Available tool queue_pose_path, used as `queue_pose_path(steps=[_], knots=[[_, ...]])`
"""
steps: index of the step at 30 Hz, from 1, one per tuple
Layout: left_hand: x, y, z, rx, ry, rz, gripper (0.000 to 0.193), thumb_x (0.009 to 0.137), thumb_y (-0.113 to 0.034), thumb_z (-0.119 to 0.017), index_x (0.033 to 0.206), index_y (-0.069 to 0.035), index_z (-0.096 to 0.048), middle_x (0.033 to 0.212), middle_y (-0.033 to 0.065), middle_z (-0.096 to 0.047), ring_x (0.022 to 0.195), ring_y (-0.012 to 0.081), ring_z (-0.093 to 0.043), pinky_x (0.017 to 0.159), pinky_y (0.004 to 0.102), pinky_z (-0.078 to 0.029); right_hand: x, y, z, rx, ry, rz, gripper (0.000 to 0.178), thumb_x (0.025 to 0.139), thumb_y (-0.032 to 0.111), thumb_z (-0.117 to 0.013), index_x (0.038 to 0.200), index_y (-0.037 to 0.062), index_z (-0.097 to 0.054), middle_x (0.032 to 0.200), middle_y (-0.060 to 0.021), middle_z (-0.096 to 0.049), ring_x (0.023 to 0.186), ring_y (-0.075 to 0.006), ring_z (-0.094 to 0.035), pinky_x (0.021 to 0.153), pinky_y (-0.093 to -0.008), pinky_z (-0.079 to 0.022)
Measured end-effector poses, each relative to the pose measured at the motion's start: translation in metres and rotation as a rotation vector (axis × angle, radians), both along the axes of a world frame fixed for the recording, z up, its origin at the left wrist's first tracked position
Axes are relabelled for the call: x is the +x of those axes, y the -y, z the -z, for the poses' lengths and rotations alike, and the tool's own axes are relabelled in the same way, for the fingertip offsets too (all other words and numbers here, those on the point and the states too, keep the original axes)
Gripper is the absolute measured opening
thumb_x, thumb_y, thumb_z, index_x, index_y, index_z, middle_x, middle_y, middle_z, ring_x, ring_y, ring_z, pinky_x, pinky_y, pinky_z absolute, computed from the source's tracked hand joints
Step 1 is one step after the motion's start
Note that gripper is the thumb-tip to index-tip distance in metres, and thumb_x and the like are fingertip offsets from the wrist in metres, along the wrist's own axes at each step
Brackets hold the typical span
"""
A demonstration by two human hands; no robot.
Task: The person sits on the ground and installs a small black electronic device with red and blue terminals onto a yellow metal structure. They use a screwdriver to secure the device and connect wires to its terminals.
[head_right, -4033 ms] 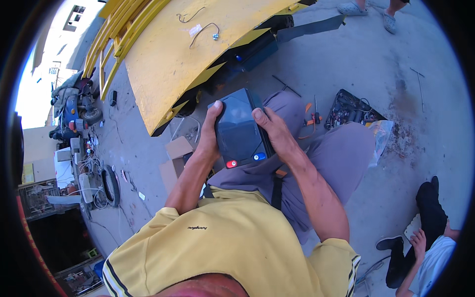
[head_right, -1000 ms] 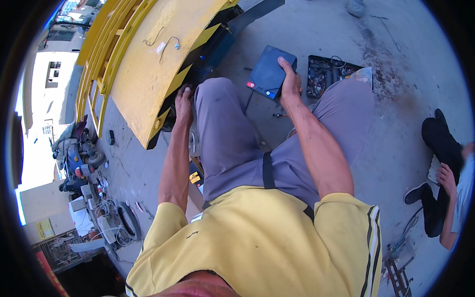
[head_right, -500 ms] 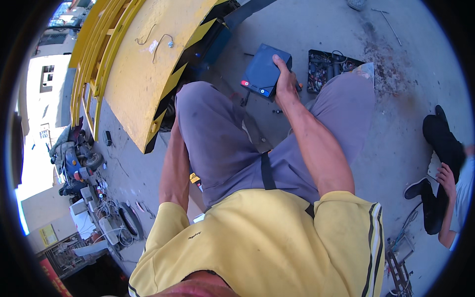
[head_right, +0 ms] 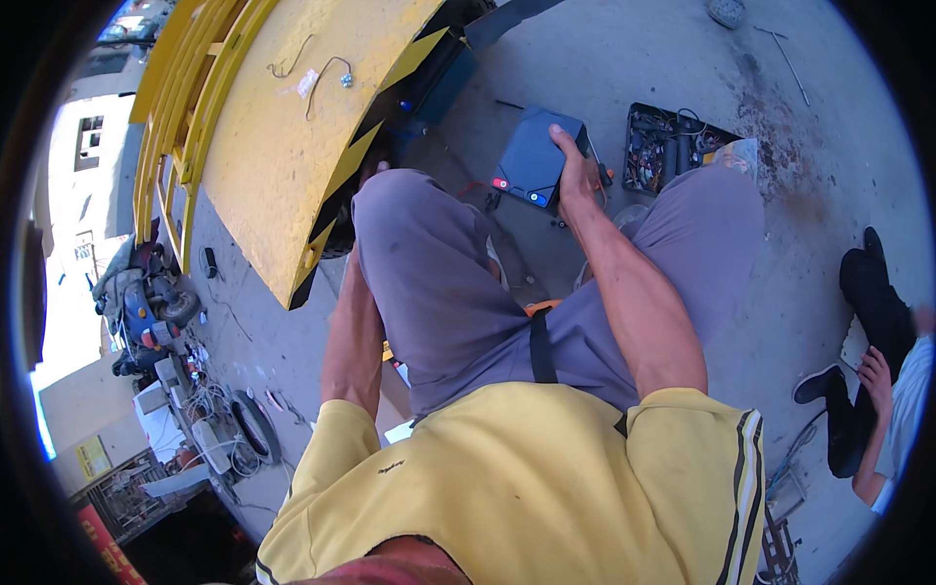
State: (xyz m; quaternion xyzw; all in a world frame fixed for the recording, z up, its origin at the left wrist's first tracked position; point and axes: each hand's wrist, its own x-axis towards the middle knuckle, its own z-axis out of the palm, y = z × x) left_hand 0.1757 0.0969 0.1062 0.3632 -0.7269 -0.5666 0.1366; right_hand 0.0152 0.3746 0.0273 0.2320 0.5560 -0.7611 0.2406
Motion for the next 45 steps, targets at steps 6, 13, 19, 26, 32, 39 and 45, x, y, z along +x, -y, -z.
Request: queue_pose_path(steps=[6,13,19,26,32,39,45], knots=[[0.003,0.001,-0.001,0.113,-0.048,0.047,0.062,0.106,-0.049,-0.053,0.151,-0.006,-0.05,0.145,0.0176,-0.057,0.128,0.028,-0.057,0.109,0.0371,-0.044,0.001,0.002,-0.036,-0.222,0.0,-0.208,0.081,0.086,0.054,-0.077,0.133,-0.0095,-0.061,0.121,-0.0171,-0.069,0.102,-0.0229,-0.069,0.091,-0.0331,-0.055],[0.026,-0.03,-0.089,0.599,-0.193,0.071,0.073,0.104,-0.057,-0.053,0.151,-0.002,-0.05,0.153,0.0173,-0.054,0.136,0.0309,-0.056,0.118,0.0432,-0.042,0.0,-0.01,-0.068,-0.355,0.022,-0.52,0.081,0.09,0.059,-0.07,0.14,-0.0026,-0.054,0.119,-0.0177,-0.068,0.098,-0.0245,-0.073,0.082,-0.0343,-0.063],[0.047,-0.062,-0.18,-0.183,-0.38,0.182,0.076,0.099,-0.06,-0.059,0.148,-0.002,-0.053,0.149,0.0202,-0.056,0.144,0.0328,-0.05,0.125,0.0458,-0.033,0.015,-0.016,-0.128,-0.351,-0.034,-0.762,0.083,0.086,0.062,-0.071,0.135,-0.0045,-0.06,0.115,-0.0194,-0.07,0.096,-0.0248,-0.073,0.081,-0.0339,-0.062],[0.033,-0.114,-0.195,0.004,-0.09,0.37,0.129,0.07,-0.078,-0.079,0.162,-0.005,-0.027,0.161,0.0272,-0.036,0.151,0.0427,-0.036,0.124,0.054,-0.03,0.021,-0.018,-0.177,-0.405,-0.314,-1.043,0.076,0.082,0.053,-0.077,0.131,-0.0034,-0.065,0.117,-0.0169,-0.071,0.103,-0.0234,-0.07,0.09,-0.0318,-0.055],[0.029,-0.124,-0.208,-0.001,0.206,0.594,0.128,0.069,-0.06,-0.087,0.166,-0.01,-0.019,0.159,0.0257,-0.036,0.147,0.0423,-0.04,0.121,0.052,-0.035,0.037,-0.007,-0.187,-0.376,-0.6,-1.179,0.1,0.071,0.056,-0.083,0.145,-0.0029,-0.053,0.127,-0.0209,-0.065,0.117,-0.0316,-0.063,0.104,-0.0369,-0.047],[0.053,-0.124,-0.192,0.071,0.123,0.471,0.118,0.061,-0.046,-0.084,0.162,-0.013,-0.03,0.147,0.0207,-0.046,0.138,0.0366,-0.05,0.117,0.0477,-0.041,0.032,0.027,-0.212,-0.14,-0.827,-1.464,0.112,0.062,0.057,-0.088,0.145,-0.0069,-0.048,0.123,-0.0252,-0.067,0.113,-0.033,-0.066,0.099,-0.0379,-0.051],[0.073,-0.125,-0.132,0.433,-0.132,0.038,0.101,0.068,-0.042,-0.083,0.152,-0.008,-0.039,0.136,0.0174,-0.052,0.124,0.0323,-0.058,0.107,0.0453,-0.05,0.005,0.058,-0.211,-0.073,-0.89,-1.161,0.106,0.079,0.074,-0.075,0.149,-0.0012,-0.05,0.129,-0.0228,-0.069,0.116,-0.0316,-0.068,0.102,-0.0404,-0.053]])
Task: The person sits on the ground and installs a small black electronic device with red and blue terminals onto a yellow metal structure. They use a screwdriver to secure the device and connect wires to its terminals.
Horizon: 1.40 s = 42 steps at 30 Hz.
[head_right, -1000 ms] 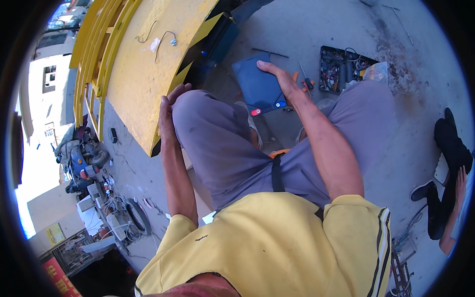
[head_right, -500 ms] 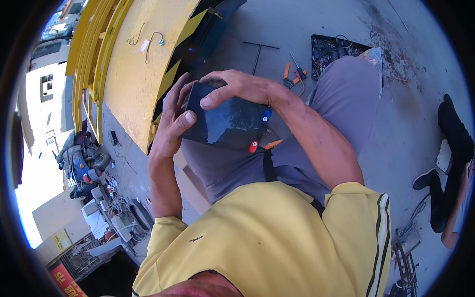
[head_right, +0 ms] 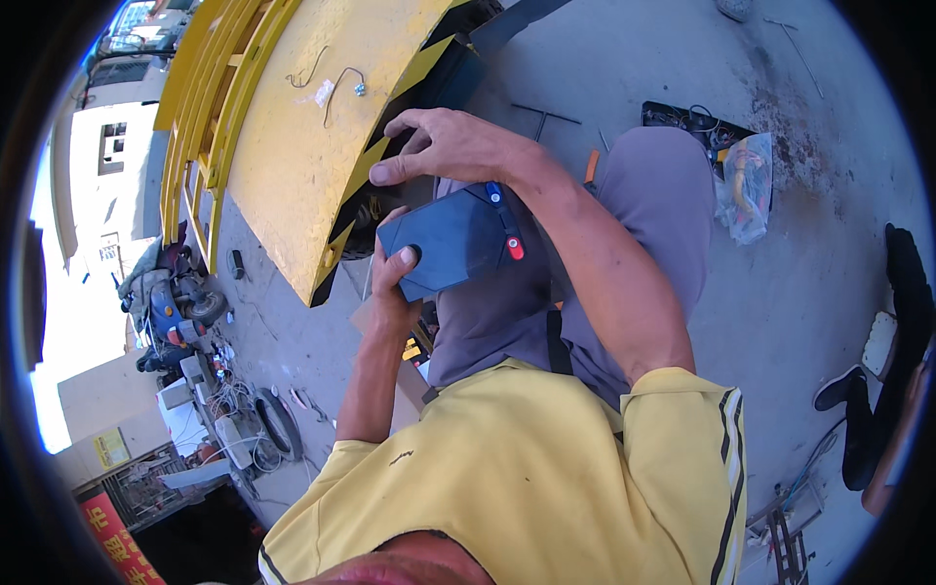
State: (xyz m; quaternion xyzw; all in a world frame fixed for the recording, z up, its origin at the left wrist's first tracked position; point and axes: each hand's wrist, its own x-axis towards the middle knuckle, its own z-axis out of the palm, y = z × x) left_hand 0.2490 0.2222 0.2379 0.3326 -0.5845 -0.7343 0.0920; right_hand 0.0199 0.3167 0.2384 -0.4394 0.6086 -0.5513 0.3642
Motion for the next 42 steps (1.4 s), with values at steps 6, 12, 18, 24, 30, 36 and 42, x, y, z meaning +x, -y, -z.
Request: queue_pose_path(steps=[6,12,18,24,30,36,42], knots=[[0.008,0.008,0.054,0.254,-0.138,-0.218,0.089,0.077,-0.048,-0.077,0.15,-0.01,-0.041,0.136,0.0128,-0.054,0.129,0.0284,-0.056,0.111,0.0455,-0.046,0.014,-0.039,0.02,0.231,0.08,0.357,0.092,0.089,0.069,-0.069,0.142,-0.0054,-0.056,0.129,-0.0241,-0.068,0.125,-0.0363,-0.063,0.108,-0.0425,-0.047],[-0.005,-0.002,0.053,0.308,-0.165,-0.281,0.085,0.085,-0.055,-0.072,0.149,-0.006,-0.045,0.144,0.0134,-0.056,0.132,0.0288,-0.054,0.117,0.0457,-0.038,0.047,-0.042,0.041,0.155,-0.192,0.355,0.095,0.086,0.065,-0.073,0.146,-0.0056,-0.052,0.15,-0.0281,-0.051,0.142,-0.0407,-0.047,0.118,-0.0466,-0.037],[0.003,0.009,0.064,0.013,-0.051,-0.234,0.082,0.09,-0.057,-0.065,0.15,-0.005,-0.044,0.144,0.0133,-0.056,0.133,0.0255,-0.052,0.117,0.0406,-0.036,0.055,-0.029,0.051,0.019,-0.021,0.438,0.093,0.083,0.057,-0.078,0.146,-0.0059,-0.052,0.146,-0.0266,-0.055,0.137,-0.0384,-0.053,0.116,-0.0433,-0.04],[0.015,0.017,0.078,-0.229,0.075,-0.114,0.091,0.095,-0.063,-0.053,0.157,-0.002,-0.026,0.151,0.0189,-0.042,0.14,0.0282,-0.042,0.121,0.0397,-0.027,0.05,-0.016,0.061,-0.054,0.065,0.351,0.086,0.08,0.049,-0.08,0.144,-0.0031,-0.055,0.143,-0.0235,-0.058,0.134,-0.0352,-0.056,0.113,-0.0402,-0.043],[0.005,0.038,0.08,-0.131,0.031,-0.073,0.083,0.102,-0.065,-0.045,0.154,-0.001,-0.035,0.146,0.0185,-0.049,0.137,0.0257,-0.046,0.12,0.0387,-0.03,0.041,-0.012,0.068,-0.069,0.071,0.358,0.081,0.077,0.043,-0.083,0.138,-0.0034,-0.059,0.135,-0.0205,-0.062,0.126,-0.0323,-0.06,0.111,-0.0387,-0.044],[-0.042,0.108,0.1,0.151,0.017,0.014,0.067,0.108,-0.052,-0.046,0.147,0.003,-0.05,0.151,0.0198,-0.051,0.138,0.0288,-0.052,0.115,0.0407,-0.042,0.04,-0.016,0.075,-0.09,0.119,0.41,0.08,0.076,0.04,-0.084,0.137,-0.0042,-0.059,0.135,-0.0197,-0.063,0.125,-0.031,-0.061,0.11,-0.0388,-0.045],[-0.107,0.148,0.129,-0.083,0.156,0.173,0.05,0.108,-0.028,-0.052,0.152,-0.005,-0.05,0.151,0.0217,-0.051,0.139,0.0327,-0.05,0.113,0.0421,-0.044,0.037,-0.018,0.078,-0.076,0.119,0.435,0.078,0.076,0.039,-0.085,0.136,-0.0045,-0.06,0.135,-0.0203,-0.064,0.126,-0.0312,-0.061,0.11,-0.0388,-0.045]])
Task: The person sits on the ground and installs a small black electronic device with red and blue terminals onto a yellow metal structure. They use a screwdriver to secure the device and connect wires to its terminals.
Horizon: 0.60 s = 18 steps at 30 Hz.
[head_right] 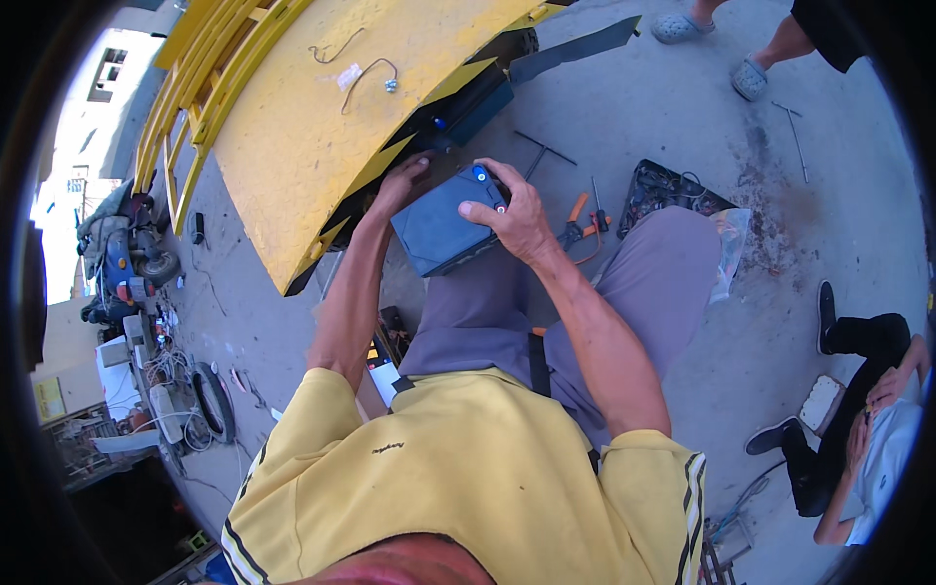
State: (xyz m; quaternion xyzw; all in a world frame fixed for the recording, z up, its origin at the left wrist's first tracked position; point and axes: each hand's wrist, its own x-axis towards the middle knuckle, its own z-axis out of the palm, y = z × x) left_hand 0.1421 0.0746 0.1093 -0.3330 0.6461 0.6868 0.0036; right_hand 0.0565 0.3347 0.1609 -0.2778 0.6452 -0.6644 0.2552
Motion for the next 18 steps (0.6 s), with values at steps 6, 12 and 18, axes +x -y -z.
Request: queue_pose_path(steps=[6,12,18], knots=[[-0.015,0.004,0.024,-0.117,0.0,-0.034,0.048,0.107,-0.022,-0.054,0.151,-0.005,-0.051,0.141,0.0176,-0.059,0.127,0.0275,-0.058,0.105,0.0402,-0.049,-0.002,0.003,0.007,-0.014,-0.001,-0.002,0.078,0.076,0.038,-0.085,0.136,-0.0039,-0.061,0.135,-0.0199,-0.064,0.125,-0.031,-0.061,0.11,-0.0383,-0.044],[0.004,-0.007,-0.001,-0.121,-0.049,0.022,0.04,0.106,-0.012,-0.054,0.144,0.0,-0.057,0.129,0.0148,-0.067,0.111,0.0217,-0.066,0.098,0.0345,-0.054,-0.006,0.004,0.007,-0.014,0.048,-0.009,0.077,0.076,0.037,-0.086,0.137,-0.0031,-0.061,0.133,-0.0181,-0.065,0.124,-0.0284,-0.061,0.11,-0.037,-0.045],[0.01,-0.017,-0.031,-0.194,-0.127,0.036,0.034,0.105,-0.005,-0.055,0.137,0.004,-0.062,0.124,0.0127,-0.07,0.109,0.0178,-0.067,0.098,0.0328,-0.054,-0.008,0.005,0.005,0.013,0.023,-0.028,0.078,0.076,0.038,-0.086,0.137,-0.0033,-0.061,0.134,-0.0193,-0.065,0.124,-0.0294,-0.061,0.11,-0.0374,-0.045]])
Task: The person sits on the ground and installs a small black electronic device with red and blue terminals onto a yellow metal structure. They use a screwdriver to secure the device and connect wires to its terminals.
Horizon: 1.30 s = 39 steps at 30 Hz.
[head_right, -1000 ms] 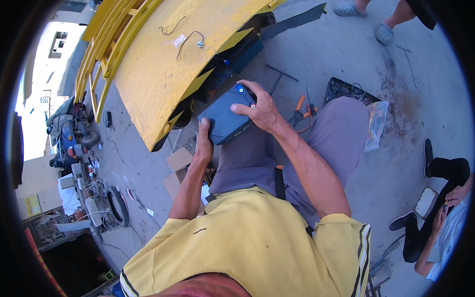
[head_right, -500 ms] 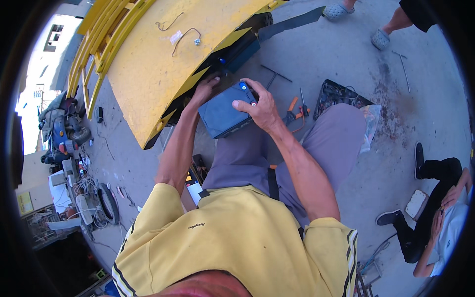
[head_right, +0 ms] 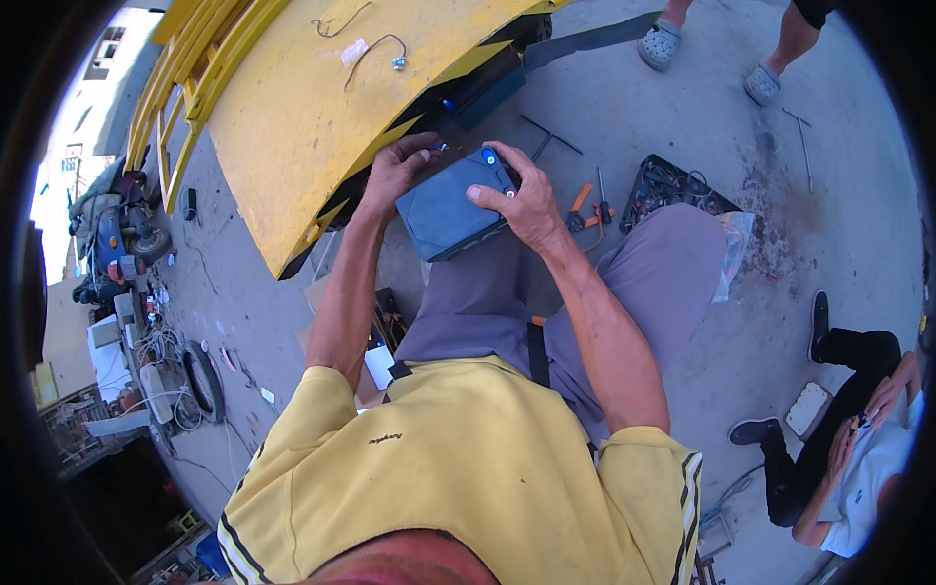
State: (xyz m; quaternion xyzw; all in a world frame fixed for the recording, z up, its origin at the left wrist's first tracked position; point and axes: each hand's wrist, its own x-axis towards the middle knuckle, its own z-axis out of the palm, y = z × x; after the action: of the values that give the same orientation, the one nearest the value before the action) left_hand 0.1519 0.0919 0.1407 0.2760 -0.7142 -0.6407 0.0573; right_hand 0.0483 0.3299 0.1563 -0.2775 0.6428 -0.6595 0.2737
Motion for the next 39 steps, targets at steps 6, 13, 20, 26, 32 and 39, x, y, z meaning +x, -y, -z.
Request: queue_pose_path(steps=[6,13,20,26,32,39], knots=[[-0.004,-0.005,-0.021,-0.033,-0.048,0.001,0.034,0.098,0.004,-0.062,0.132,0.005,-0.066,0.117,0.0121,-0.074,0.104,0.0158,-0.07,0.096,0.0309,-0.055,-0.005,0.003,0.0,0.026,0.002,-0.005,0.077,0.076,0.036,-0.085,0.137,-0.0036,-0.061,0.132,-0.0206,-0.066,0.124,-0.0308,-0.062,0.11,-0.0375,-0.045],[-0.005,-0.007,-0.032,-0.049,-0.034,0.028,0.035,0.096,0.007,-0.062,0.131,0.005,-0.067,0.112,0.0124,-0.073,0.101,0.0161,-0.071,0.094,0.0291,-0.057,-0.009,0.007,-0.003,0.032,0.03,-0.029,0.076,0.075,0.034,-0.085,0.137,-0.0037,-0.062,0.132,-0.0202,-0.067,0.124,-0.0289,-0.063,0.109,-0.0362,-0.045],[-0.013,-0.014,-0.052,-0.147,-0.004,0.042,0.032,0.099,0.004,-0.06,0.13,0.003,-0.068,0.11,0.0103,-0.073,0.098,0.0154,-0.072,0.09,0.0291,-0.058,-0.01,0.014,-0.005,0.057,0.016,-0.032,0.075,0.075,0.034,-0.084,0.137,-0.0042,-0.062,0.134,-0.0199,-0.066,0.124,-0.0287,-0.063,0.109,-0.036,-0.045],[-0.019,-0.015,-0.045,-0.191,-0.001,0.024,0.024,0.101,0.002,-0.059,0.123,0.003,-0.069,0.105,0.0103,-0.074,0.095,0.0156,-0.072,0.083,0.0297,-0.06,-0.013,0.018,-0.006,0.089,-0.055,-0.027,0.076,0.075,0.037,-0.083,0.137,-0.0021,-0.064,0.128,-0.0173,-0.068,0.118,-0.0251,-0.064,0.106,-0.0345,-0.046],[-0.029,-0.015,-0.052,-0.439,0.058,0.123,0.02,0.102,-0.003,-0.059,0.119,0.001,-0.069,0.101,0.0108,-0.076,0.091,0.0165,-0.072,0.08,0.0312,-0.059,-0.017,0.02,-0.004,0.086,-0.011,-0.058,0.078,0.073,0.037,-0.084,0.135,-0.0048,-0.063,0.132,-0.0201,-0.067,0.122,-0.0294,-0.064,0.107,-0.0367,-0.047],[-0.025,-0.017,-0.057,-0.732,0.05,0.146,0.018,0.099,-0.007,-0.063,0.115,-0.004,-0.071,0.103,0.0135,-0.076,0.091,0.0266,-0.074,0.085,0.0374,-0.057,-0.016,0.036,-0.003,0.073,-0.074,-0.084,0.077,0.074,0.036,-0.085,0.135,-0.0055,-0.063,0.13,-0.0213,-0.067,0.119,-0.0306,-0.066,0.105,-0.0366,-0.049]])
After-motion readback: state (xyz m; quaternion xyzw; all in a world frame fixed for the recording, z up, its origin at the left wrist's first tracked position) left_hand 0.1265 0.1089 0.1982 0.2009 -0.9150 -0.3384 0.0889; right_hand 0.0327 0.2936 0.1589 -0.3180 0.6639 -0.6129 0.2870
